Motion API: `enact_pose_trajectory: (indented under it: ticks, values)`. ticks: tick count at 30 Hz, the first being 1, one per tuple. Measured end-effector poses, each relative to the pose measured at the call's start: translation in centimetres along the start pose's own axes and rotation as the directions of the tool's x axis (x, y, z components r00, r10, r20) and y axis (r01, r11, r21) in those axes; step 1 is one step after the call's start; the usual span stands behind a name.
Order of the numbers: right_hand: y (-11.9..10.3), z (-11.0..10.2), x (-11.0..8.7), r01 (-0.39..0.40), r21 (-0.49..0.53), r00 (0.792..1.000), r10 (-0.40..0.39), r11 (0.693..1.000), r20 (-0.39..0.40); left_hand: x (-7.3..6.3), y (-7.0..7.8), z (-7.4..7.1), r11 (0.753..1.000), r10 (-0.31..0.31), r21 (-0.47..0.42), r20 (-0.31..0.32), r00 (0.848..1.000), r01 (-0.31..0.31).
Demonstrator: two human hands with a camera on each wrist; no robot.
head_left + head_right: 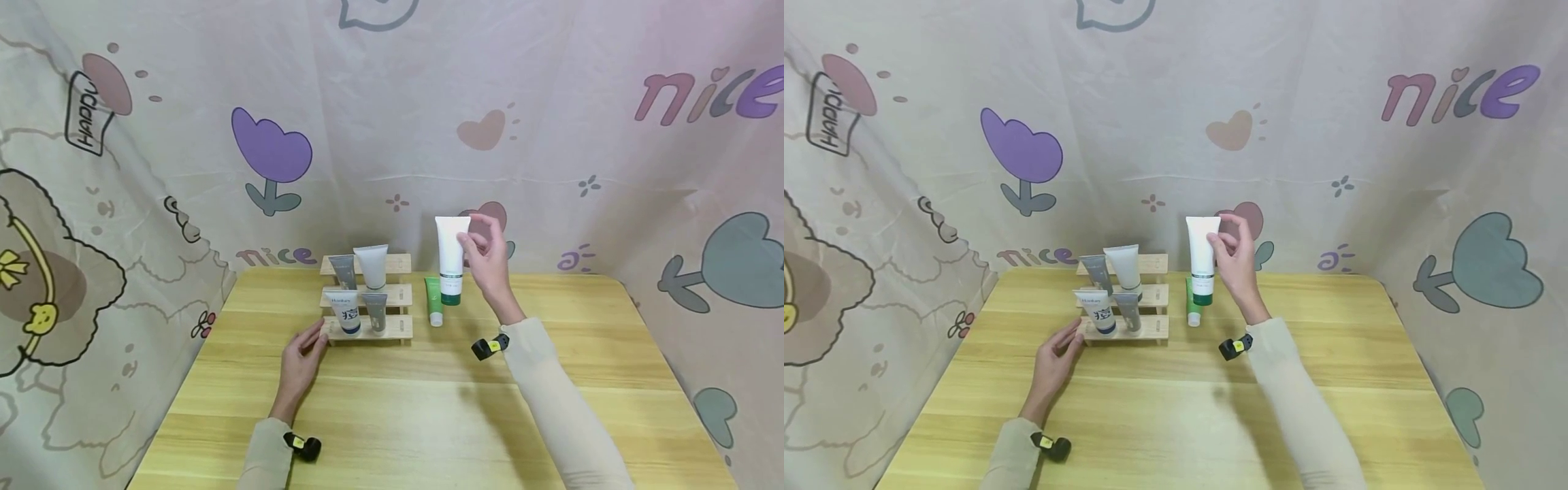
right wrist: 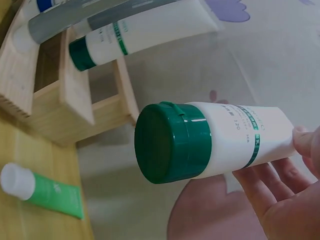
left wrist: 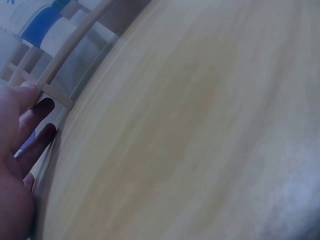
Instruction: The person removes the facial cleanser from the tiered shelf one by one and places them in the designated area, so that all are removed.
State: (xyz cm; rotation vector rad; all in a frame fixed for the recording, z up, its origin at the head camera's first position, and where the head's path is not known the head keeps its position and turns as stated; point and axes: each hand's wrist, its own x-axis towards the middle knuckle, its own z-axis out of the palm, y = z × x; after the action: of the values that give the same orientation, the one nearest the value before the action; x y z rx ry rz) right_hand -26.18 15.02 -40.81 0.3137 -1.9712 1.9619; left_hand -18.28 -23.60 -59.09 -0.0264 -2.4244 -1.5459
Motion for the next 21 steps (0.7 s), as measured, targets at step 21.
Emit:
enact_pose_trajectory:
  ticks: [21]
  values:
    - [5.4,-3.2,-1.8,-0.185,-0.067,0.978,0.177,0.980,-0.109,0.1,0.0,0.0,0.999,0.042,-0.009,-0.008,0.999,-0.042]
